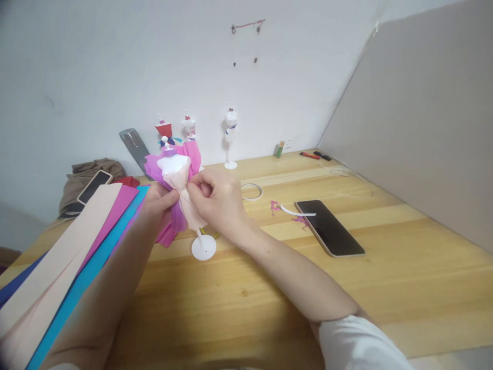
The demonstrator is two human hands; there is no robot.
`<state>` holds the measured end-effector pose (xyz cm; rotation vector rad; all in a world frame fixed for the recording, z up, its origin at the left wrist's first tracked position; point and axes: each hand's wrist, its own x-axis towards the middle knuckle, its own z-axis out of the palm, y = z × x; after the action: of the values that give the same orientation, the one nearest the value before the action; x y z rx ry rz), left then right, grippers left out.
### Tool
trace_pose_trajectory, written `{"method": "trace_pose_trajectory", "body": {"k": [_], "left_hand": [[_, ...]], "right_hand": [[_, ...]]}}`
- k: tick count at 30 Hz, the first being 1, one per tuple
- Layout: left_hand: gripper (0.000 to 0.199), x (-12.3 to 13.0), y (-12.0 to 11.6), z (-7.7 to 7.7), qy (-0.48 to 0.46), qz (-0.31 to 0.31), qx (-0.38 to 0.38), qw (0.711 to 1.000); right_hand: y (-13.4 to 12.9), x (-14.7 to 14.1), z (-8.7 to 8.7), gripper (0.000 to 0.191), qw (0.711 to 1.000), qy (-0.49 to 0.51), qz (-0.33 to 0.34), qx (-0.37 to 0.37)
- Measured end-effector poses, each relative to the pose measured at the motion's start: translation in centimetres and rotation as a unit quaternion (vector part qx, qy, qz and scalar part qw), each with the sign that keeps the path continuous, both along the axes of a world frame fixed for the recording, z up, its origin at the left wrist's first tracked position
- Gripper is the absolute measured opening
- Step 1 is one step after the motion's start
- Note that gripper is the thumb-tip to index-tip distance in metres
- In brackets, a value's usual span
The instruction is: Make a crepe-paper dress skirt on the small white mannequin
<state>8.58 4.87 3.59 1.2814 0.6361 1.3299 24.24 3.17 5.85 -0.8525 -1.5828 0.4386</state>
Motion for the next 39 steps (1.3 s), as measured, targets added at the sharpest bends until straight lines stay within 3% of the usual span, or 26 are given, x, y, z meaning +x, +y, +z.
{"method": "trace_pose_trajectory", "body": {"k": [33, 39], "left_hand": [[0.04, 0.36, -0.14, 0.19, -0.01, -0.006, 0.0, 1.0], [0.051, 0.3, -0.13, 0.1, 0.0, -0.009, 0.002, 1.0]], "right_hand": [[-0.11, 0.03, 0.35, 0.012, 0.999, -0.029, -0.029, -0.009], [0.19, 0.13, 0.2, 0.012, 0.999, 0.024, -0.035, -0.017]]}}
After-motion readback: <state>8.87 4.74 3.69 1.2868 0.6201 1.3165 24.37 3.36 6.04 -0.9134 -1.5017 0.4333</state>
